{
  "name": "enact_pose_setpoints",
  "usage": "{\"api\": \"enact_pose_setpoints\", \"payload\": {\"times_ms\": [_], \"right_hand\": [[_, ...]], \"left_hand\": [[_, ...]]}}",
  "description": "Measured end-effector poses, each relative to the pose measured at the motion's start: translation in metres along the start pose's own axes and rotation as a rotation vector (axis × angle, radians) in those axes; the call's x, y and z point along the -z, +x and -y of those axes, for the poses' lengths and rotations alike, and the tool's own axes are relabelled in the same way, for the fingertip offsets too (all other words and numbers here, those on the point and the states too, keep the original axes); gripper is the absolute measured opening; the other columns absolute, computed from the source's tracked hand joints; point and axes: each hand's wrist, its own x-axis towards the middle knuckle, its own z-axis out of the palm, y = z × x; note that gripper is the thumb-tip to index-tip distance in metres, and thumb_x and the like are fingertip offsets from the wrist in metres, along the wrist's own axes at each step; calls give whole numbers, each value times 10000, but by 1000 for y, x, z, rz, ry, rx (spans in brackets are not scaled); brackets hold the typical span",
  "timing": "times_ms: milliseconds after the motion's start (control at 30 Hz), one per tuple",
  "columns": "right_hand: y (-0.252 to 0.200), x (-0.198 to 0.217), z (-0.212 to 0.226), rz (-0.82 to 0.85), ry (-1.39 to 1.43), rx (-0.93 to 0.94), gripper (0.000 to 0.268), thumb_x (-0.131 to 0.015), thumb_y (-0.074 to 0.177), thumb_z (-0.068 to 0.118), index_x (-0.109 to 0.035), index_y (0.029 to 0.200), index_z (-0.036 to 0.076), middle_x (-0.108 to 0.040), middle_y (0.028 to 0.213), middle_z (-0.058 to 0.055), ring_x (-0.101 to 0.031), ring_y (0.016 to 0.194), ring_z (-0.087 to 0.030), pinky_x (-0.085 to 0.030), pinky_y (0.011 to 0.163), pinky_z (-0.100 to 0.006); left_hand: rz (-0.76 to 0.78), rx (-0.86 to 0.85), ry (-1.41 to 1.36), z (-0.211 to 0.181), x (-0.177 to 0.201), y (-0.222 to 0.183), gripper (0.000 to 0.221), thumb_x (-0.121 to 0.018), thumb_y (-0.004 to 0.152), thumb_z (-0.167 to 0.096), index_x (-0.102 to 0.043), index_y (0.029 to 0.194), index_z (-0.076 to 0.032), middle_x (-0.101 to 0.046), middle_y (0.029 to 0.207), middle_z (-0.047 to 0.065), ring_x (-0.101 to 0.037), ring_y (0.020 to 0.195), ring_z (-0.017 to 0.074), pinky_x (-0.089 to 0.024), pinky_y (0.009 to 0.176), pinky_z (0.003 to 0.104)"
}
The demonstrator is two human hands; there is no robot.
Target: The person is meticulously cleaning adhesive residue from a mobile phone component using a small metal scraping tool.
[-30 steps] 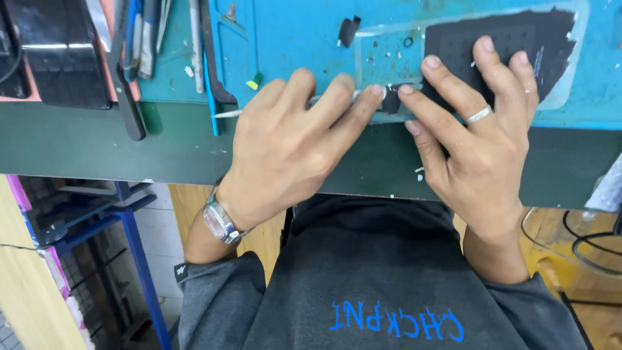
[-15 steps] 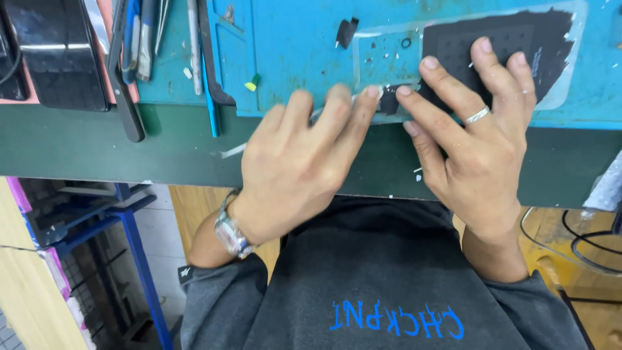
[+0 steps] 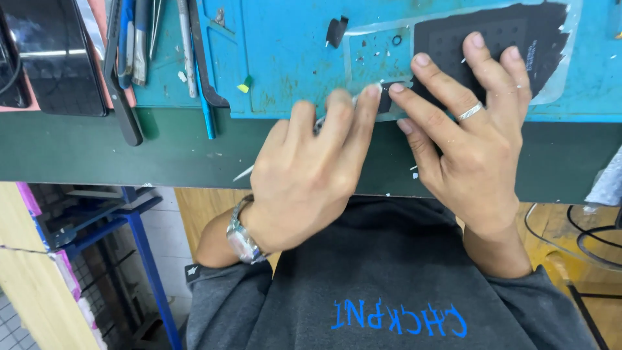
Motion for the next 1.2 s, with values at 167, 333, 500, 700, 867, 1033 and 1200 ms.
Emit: {"api": "enact_pose_setpoints", "payload": {"times_ms": [167, 333, 500, 700, 867, 1033, 1200], "right_hand": [[-1, -2, 0, 4, 10, -17, 262, -666, 1159, 139, -829, 1339, 40, -726, 1418, -191, -487, 1401, -537, -263, 1202, -623], [0, 1, -2, 18, 5, -14, 274, -661, 1157, 151, -809, 1362, 44, -698, 1451, -189, -469, 1421, -519, -257, 1213, -620], [-1, 2, -1, 30, 24, -4, 277, -665, 1161, 145, -814, 1365, 30, -706, 1445, -205, -459, 1422, -533, -241, 1208, -633], [-1, 0, -1, 12, 24, 2, 273, -662, 1169, 143, -833, 1341, 17, -727, 1425, -212, -467, 1410, -537, -246, 1207, -624], [-1, 0, -1, 14, 11, 2, 283, -656, 1168, 155, -837, 1342, 24, -726, 1427, -209, -473, 1412, -528, -250, 1213, -617], [-2, 0, -4, 14, 7, 11, 305, -642, 1171, 170, -828, 1363, 22, -720, 1435, -212, -466, 1415, -531, -244, 1216, -614], [0, -1, 0, -6, 14, -8, 293, -638, 1167, 150, -837, 1332, 12, -741, 1404, -197, -493, 1396, -535, -256, 1207, -614]], "left_hand": [[26, 10, -16, -4, -1, -4, 262, -586, 1113, -135, -670, 1358, -102, -620, 1070, 56, -421, 682, 200, -332, 538, 316], [48, -9, -30, -3, 5, -3, 276, -575, 1109, -116, -656, 1368, -70, -626, 1082, 78, -462, 696, 210, -358, 551, 316], [19, 21, 9, -1, -1, 3, 247, -600, 1122, -145, -646, 1363, -112, -587, 1065, 36, -426, 698, 192, -365, 537, 310], [9, -6, -57, 11, 1, 3, 201, -611, 1106, -126, -700, 1286, -134, -608, 1046, 34, -426, 694, 211, -356, 533, 333], [-8, -109, -194, 35, -7, 9, 161, -595, 1134, -145, -670, 1275, -129, -560, 1018, 39, -431, 714, 213, -380, 517, 339], [-80, -176, -222, 42, -10, 12, 169, -604, 1107, -93, -711, 1228, -143, -548, 1017, 21, -427, 732, 210, -362, 539, 330], [-65, -183, -252, 42, -13, 17, 127, -626, 1137, -141, -727, 1213, -156, -559, 1007, 25, -437, 726, 209, -385, 547, 334]]}}
